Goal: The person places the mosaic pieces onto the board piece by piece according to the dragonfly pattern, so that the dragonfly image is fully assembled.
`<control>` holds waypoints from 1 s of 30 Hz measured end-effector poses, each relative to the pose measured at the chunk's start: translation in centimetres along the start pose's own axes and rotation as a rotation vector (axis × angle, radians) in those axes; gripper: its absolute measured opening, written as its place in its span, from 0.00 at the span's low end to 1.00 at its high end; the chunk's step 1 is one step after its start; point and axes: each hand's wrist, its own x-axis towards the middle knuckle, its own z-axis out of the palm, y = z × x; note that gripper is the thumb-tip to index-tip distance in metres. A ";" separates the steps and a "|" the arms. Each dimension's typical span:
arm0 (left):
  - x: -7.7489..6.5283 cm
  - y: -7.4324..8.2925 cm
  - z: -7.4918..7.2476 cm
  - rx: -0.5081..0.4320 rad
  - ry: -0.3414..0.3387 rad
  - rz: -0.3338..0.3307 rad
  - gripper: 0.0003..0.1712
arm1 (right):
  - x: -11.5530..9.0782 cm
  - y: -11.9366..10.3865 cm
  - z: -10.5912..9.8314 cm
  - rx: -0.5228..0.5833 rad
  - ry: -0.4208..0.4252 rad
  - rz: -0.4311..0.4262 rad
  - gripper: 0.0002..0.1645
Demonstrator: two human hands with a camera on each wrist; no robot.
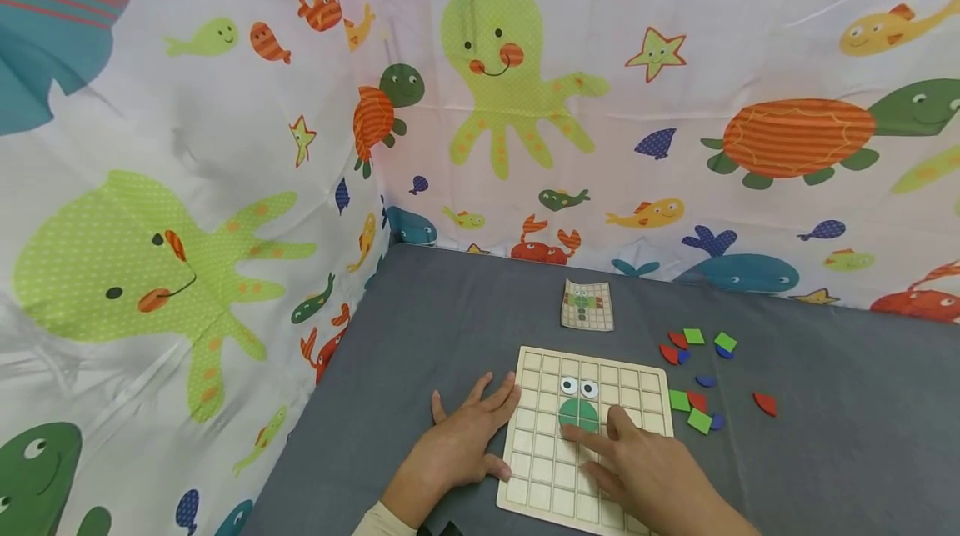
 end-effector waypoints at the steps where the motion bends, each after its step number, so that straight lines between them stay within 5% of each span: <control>1: 0.0 0.0 0.0 -0.002 -0.001 0.000 0.66 | 0.0 0.1 -0.1 0.007 0.002 0.008 0.31; 11: -0.1 0.0 -0.1 -0.001 0.005 -0.002 0.65 | -0.7 2.2 -1.9 0.072 0.036 0.124 0.24; 30: 0.1 0.1 0.1 0.013 -0.003 -0.014 0.66 | -3.9 10.3 -3.4 0.111 0.123 0.329 0.20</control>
